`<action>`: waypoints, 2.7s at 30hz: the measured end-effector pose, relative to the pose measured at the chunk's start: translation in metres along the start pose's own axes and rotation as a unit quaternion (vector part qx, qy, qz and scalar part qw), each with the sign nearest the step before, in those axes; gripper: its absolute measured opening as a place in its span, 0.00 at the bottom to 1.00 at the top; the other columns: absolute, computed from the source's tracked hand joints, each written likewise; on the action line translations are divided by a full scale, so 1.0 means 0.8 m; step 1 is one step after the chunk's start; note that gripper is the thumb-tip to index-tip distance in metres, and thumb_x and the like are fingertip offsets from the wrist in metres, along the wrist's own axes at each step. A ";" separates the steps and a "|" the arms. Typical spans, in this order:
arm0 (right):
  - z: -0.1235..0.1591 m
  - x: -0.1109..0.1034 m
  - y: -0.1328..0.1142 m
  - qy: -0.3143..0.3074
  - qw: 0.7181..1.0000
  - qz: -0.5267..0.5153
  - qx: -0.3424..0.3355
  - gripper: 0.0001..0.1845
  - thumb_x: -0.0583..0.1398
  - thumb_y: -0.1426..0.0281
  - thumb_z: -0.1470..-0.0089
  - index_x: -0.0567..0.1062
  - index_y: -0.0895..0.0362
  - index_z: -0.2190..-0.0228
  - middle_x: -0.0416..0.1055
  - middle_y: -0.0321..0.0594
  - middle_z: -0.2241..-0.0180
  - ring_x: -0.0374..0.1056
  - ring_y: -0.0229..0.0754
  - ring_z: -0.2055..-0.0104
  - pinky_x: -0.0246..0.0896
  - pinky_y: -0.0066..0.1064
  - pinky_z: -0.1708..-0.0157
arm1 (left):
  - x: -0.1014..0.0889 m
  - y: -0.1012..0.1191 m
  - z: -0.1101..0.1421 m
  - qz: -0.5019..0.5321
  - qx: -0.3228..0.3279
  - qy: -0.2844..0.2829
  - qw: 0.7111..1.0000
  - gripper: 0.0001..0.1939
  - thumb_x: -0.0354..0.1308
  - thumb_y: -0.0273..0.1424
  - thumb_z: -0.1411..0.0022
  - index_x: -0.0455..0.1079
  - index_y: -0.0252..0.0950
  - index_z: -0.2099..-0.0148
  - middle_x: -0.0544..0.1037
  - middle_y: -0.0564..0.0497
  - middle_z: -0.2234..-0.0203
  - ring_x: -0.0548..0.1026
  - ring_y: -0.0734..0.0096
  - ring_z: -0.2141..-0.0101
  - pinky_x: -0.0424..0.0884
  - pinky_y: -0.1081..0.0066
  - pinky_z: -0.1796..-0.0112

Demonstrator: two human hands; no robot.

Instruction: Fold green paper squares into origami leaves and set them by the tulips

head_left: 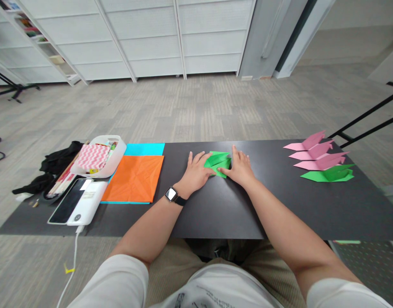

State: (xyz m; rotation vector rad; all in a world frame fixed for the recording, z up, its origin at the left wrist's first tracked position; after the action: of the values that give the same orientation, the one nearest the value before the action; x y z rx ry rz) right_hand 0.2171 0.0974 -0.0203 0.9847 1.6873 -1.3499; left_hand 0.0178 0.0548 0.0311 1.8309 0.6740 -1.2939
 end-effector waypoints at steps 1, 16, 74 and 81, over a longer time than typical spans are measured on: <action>0.000 -0.001 0.001 0.001 1.000 0.000 0.002 0.65 0.68 0.45 0.48 0.45 0.59 0.24 0.60 0.65 0.31 0.53 0.72 0.27 0.44 0.68 0.30 | 0.001 0.000 0.000 0.002 -0.001 -0.002 1.000 0.12 0.63 0.31 0.28 0.85 0.53 0.51 0.61 0.53 0.26 0.55 0.45 0.26 0.39 0.27 0.28; -0.017 -0.008 0.042 0.033 0.997 0.028 0.069 0.54 0.62 0.45 0.42 0.54 0.62 0.26 0.55 0.64 0.27 0.46 0.74 0.24 0.37 0.70 0.29 | -0.002 0.002 0.003 0.038 -0.002 -0.014 0.999 0.11 0.67 0.44 0.32 0.86 0.51 0.51 0.50 0.55 0.21 0.46 0.39 0.23 0.35 0.27 0.29; -0.028 -0.002 0.037 0.055 0.993 0.032 0.100 0.38 0.60 0.52 0.37 0.67 0.59 0.34 0.60 0.61 0.29 0.51 0.68 0.26 0.36 0.70 0.28 | 0.001 0.003 0.002 0.029 -0.001 -0.026 0.999 0.11 0.66 0.40 0.32 0.85 0.52 0.49 0.50 0.54 0.22 0.48 0.38 0.24 0.39 0.27 0.29; -0.027 -0.018 0.029 0.121 0.987 -0.035 0.097 0.26 0.59 0.61 0.38 0.72 0.55 0.40 0.70 0.55 0.38 0.62 0.62 0.33 0.42 0.71 0.30 | 0.001 0.005 0.005 0.015 0.009 -0.022 1.000 0.15 0.66 0.40 0.31 0.83 0.52 0.44 0.47 0.53 0.21 0.48 0.38 0.24 0.39 0.27 0.29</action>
State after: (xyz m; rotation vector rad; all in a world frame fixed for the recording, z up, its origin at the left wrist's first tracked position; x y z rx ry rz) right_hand 0.2426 0.1205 -0.0132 1.2528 1.8071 -1.5132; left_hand 0.0195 0.0494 0.0309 1.8155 0.6102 -1.3197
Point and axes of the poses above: each hand's wrist, its own z-axis away from the middle knuckle, its own x-axis out of the palm, y = z × x, the point moved 6 cm from there along -z, towards the middle knuckle
